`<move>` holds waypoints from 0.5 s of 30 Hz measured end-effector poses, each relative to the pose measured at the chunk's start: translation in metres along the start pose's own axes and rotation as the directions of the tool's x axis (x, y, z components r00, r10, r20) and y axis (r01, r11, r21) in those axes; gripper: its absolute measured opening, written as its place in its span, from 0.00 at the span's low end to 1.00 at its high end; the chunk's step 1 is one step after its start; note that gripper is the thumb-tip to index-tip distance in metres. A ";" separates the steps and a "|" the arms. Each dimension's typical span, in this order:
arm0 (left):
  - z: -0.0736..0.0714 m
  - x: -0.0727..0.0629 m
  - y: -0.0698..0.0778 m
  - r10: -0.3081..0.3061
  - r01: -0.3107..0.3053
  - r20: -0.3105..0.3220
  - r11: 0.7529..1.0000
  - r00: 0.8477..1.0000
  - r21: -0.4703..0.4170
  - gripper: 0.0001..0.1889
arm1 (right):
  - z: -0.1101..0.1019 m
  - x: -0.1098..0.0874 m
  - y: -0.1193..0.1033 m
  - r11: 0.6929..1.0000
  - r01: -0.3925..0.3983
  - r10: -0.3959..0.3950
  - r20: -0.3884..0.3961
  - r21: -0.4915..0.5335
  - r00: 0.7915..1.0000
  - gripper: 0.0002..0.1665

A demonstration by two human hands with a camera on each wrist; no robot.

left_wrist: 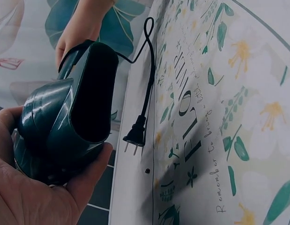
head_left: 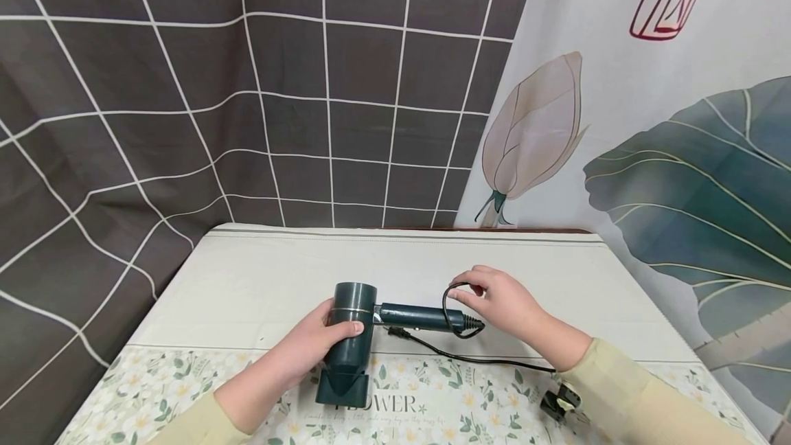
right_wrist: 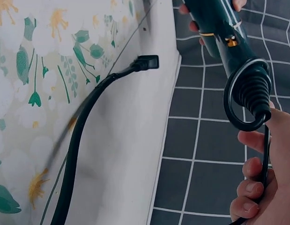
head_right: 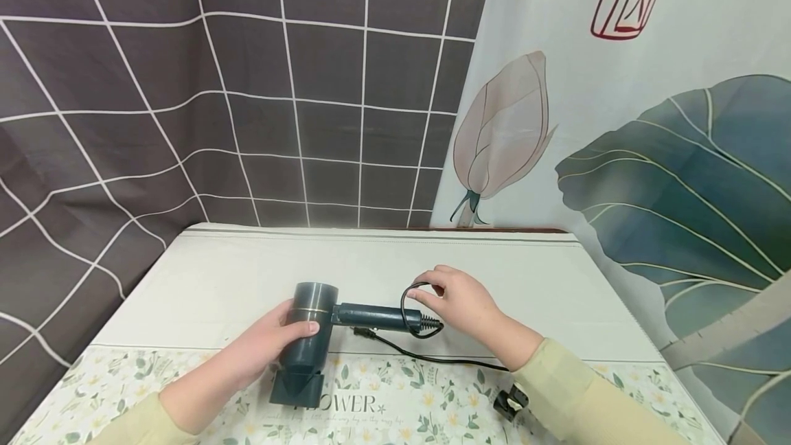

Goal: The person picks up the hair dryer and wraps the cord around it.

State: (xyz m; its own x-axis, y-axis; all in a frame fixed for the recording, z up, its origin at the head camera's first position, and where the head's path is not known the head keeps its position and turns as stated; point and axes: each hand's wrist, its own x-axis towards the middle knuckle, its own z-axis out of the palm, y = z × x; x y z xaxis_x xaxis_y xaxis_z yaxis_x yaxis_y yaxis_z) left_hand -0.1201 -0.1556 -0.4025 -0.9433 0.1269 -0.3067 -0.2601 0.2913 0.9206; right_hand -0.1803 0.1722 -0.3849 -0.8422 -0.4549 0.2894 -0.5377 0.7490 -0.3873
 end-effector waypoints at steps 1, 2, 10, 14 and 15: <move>0.000 0.000 0.000 0.000 0.000 0.000 1.000 1.000 0.001 0.41 | 0.000 0.000 0.000 1.000 -0.004 0.004 0.000 0.004 1.000 0.13; 0.000 0.000 0.000 0.000 0.000 0.003 1.000 1.000 -0.002 0.41 | 0.000 0.001 0.001 1.000 -0.010 0.010 -0.001 0.008 1.000 0.13; 0.000 -0.003 0.002 0.010 -0.009 0.015 0.999 1.000 -0.037 0.40 | -0.001 0.002 0.003 0.996 -0.071 0.070 0.010 0.051 0.997 0.14; 0.000 -0.004 0.004 0.017 -0.015 0.034 0.998 0.999 -0.057 0.39 | 0.001 0.003 0.004 0.992 -0.090 0.087 0.036 0.086 0.996 0.16; 0.000 -0.004 0.004 0.018 -0.015 0.038 0.998 0.999 -0.061 0.39 | 0.001 0.003 0.004 0.991 -0.094 0.090 0.041 0.096 0.995 0.16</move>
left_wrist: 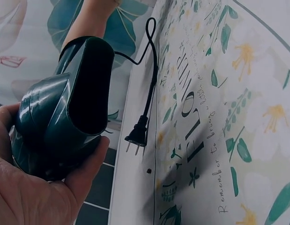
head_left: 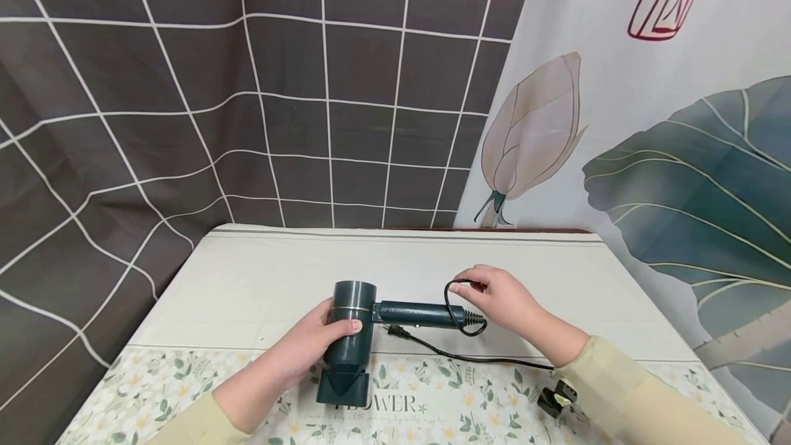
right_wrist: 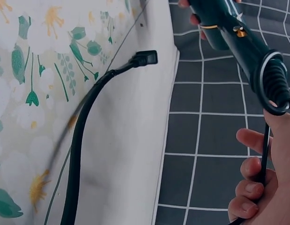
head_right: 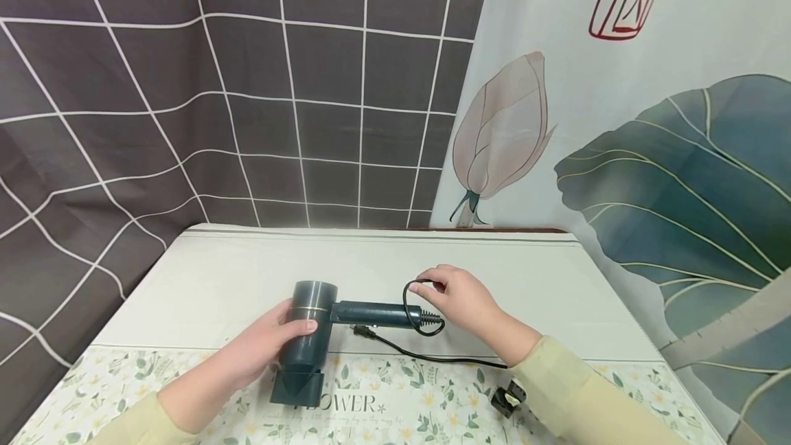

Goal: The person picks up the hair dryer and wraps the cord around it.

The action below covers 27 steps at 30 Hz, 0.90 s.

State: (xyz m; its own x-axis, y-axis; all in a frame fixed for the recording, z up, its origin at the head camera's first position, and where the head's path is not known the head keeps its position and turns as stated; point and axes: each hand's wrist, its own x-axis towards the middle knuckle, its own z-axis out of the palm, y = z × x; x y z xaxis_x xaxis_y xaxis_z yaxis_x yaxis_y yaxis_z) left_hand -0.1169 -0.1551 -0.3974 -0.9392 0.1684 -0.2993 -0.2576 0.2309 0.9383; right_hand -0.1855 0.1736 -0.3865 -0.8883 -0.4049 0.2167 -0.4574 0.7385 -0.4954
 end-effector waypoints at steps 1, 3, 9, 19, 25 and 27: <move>0.000 0.000 0.000 -0.001 0.001 0.003 1.000 1.000 -0.003 0.39 | 0.000 0.000 0.000 1.000 -0.005 0.005 0.006 0.011 1.000 0.16; 0.000 0.000 0.000 -0.002 0.002 0.004 1.000 1.000 0.002 0.39 | 0.001 0.001 0.001 1.000 -0.012 0.012 0.017 0.028 1.000 0.16; -0.001 0.002 -0.002 0.002 -0.003 0.025 1.000 1.000 0.003 0.39 | 0.003 0.001 0.002 0.998 -0.028 0.026 0.036 0.059 0.999 0.15; -0.001 0.003 -0.003 0.013 -0.013 0.052 1.000 0.999 0.000 0.39 | 0.003 0.000 0.000 0.997 -0.034 0.029 0.083 0.064 0.996 0.18; 0.000 0.003 -0.003 0.019 -0.014 0.092 0.999 0.996 -0.052 0.40 | 0.005 0.001 0.001 0.995 -0.035 0.022 0.135 0.091 0.991 0.23; 0.000 0.003 -0.003 0.019 -0.012 0.095 0.997 0.995 -0.074 0.40 | 0.008 0.002 0.002 0.996 -0.008 -0.003 0.132 0.088 0.991 0.23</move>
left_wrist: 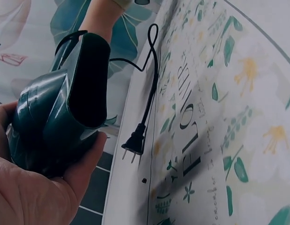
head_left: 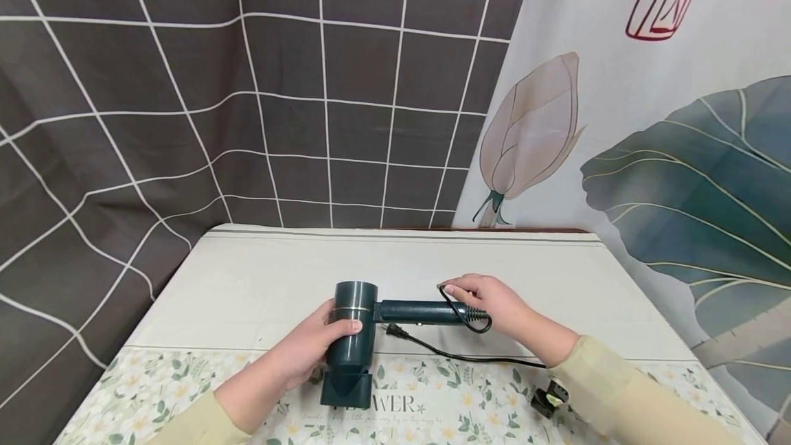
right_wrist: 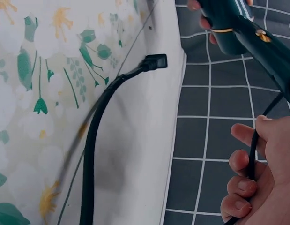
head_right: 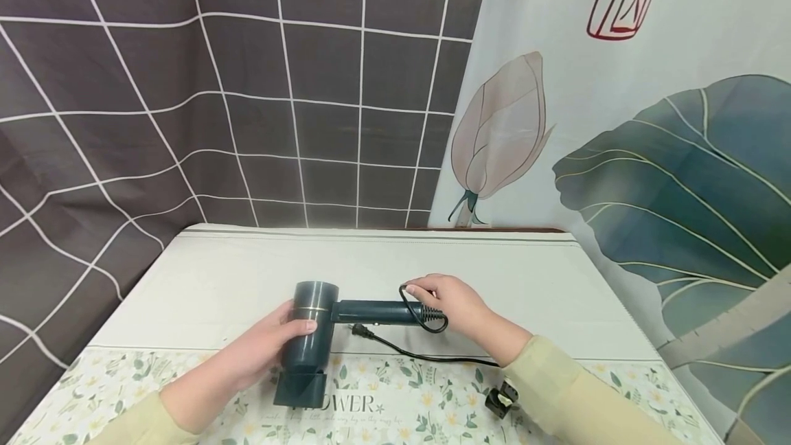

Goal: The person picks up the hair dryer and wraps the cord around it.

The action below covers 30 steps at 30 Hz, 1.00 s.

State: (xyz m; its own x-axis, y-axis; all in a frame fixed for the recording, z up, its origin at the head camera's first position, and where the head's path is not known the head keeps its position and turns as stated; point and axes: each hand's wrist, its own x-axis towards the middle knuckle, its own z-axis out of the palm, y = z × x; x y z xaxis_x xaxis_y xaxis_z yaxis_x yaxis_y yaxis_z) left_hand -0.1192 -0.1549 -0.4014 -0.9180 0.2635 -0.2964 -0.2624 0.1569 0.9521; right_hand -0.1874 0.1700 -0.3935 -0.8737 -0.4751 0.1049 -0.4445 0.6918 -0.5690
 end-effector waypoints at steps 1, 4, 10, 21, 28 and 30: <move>0.000 0.000 0.000 0.001 -0.001 -0.001 1.000 1.000 -0.009 0.40 | 0.001 0.001 0.000 1.000 0.017 -0.017 -0.005 -0.010 1.000 0.22; 0.001 0.001 0.000 -0.001 0.000 -0.010 0.999 1.000 -0.040 0.41 | 0.004 0.000 0.001 0.994 0.084 -0.086 -0.024 -0.065 0.996 0.17; 0.002 0.003 0.000 -0.006 0.002 -0.049 0.996 0.999 -0.091 0.41 | 0.010 -0.004 -0.003 0.993 0.040 -0.046 -0.058 -0.108 0.997 0.06; 0.003 0.005 0.003 -0.014 -0.002 -0.116 0.990 0.993 -0.138 0.43 | 0.023 -0.006 -0.008 0.990 -0.041 0.031 -0.079 -0.135 0.996 0.19; 0.003 0.006 0.005 -0.023 0.001 -0.166 0.991 0.986 -0.132 0.46 | 0.027 -0.008 -0.010 0.975 0.093 -0.111 -0.085 -0.200 0.990 0.17; 0.003 0.006 0.004 -0.025 0.002 -0.179 0.991 0.983 -0.132 0.48 | 0.028 -0.009 -0.011 0.974 0.102 -0.117 -0.066 -0.203 0.991 0.19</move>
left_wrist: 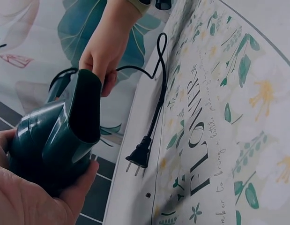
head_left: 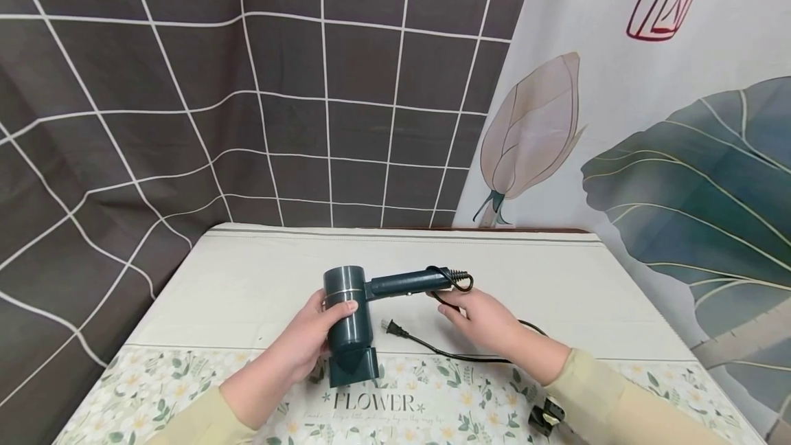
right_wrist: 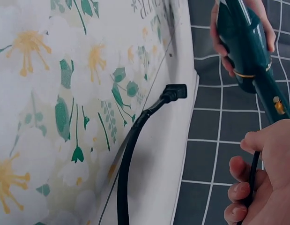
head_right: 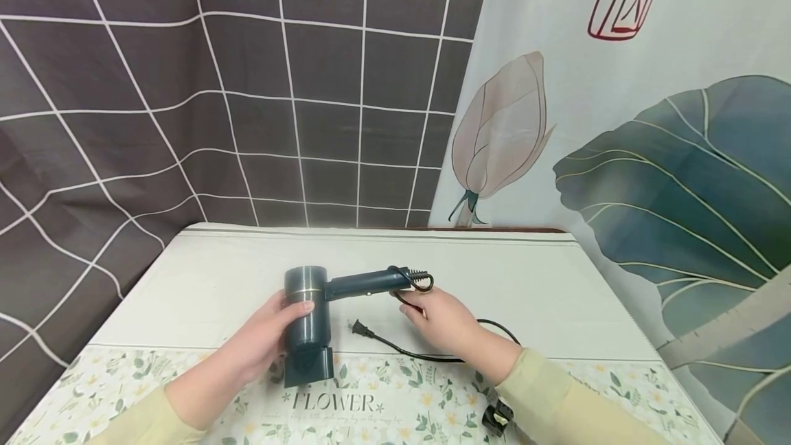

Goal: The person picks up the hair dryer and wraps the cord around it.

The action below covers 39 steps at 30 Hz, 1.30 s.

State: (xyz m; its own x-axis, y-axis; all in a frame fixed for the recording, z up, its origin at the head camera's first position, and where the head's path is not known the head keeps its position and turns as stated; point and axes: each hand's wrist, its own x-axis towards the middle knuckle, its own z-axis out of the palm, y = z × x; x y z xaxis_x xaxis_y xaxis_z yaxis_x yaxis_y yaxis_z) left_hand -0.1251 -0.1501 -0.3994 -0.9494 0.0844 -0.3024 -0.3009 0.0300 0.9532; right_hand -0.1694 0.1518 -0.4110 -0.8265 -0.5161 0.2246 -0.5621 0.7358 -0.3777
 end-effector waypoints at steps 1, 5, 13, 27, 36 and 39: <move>0.000 0.000 0.000 0.000 0.000 -0.008 1.000 1.000 0.003 0.49 | 0.000 0.000 0.000 1.000 0.004 -0.004 0.010 -0.001 1.000 0.19; -0.002 0.002 -0.001 0.007 -0.006 -0.039 1.000 0.999 0.023 0.49 | 0.000 -0.003 -0.003 1.000 0.011 -0.011 0.032 -0.013 0.999 0.18; -0.006 0.003 -0.001 0.024 -0.015 -0.087 0.994 0.996 0.113 0.48 | -0.004 -0.004 -0.007 0.996 0.078 -0.077 0.017 -0.053 0.997 0.14; -0.011 0.002 0.004 0.028 -0.001 -0.128 0.978 0.991 0.206 0.49 | -0.016 -0.003 -0.016 0.983 0.139 -0.147 -0.059 -0.124 0.987 0.10; -0.011 0.002 0.004 0.019 0.017 -0.126 0.962 0.992 0.274 0.50 | -0.018 -0.002 -0.017 0.964 0.179 -0.209 -0.144 -0.194 0.967 0.07; -0.011 0.002 0.004 0.019 0.018 -0.120 0.955 0.993 0.297 0.49 | -0.018 -0.002 -0.016 0.957 0.189 -0.227 -0.164 -0.219 0.960 0.08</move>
State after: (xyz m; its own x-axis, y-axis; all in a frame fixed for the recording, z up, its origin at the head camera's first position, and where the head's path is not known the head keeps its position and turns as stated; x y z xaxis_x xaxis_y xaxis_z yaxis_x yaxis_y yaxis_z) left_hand -0.1288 -0.1611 -0.3964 -0.9588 -0.0354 -0.2820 -0.2778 0.3257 0.9037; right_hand -0.1596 0.1489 -0.3891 -0.6710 -0.5905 0.4485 -0.7007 0.7028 -0.1230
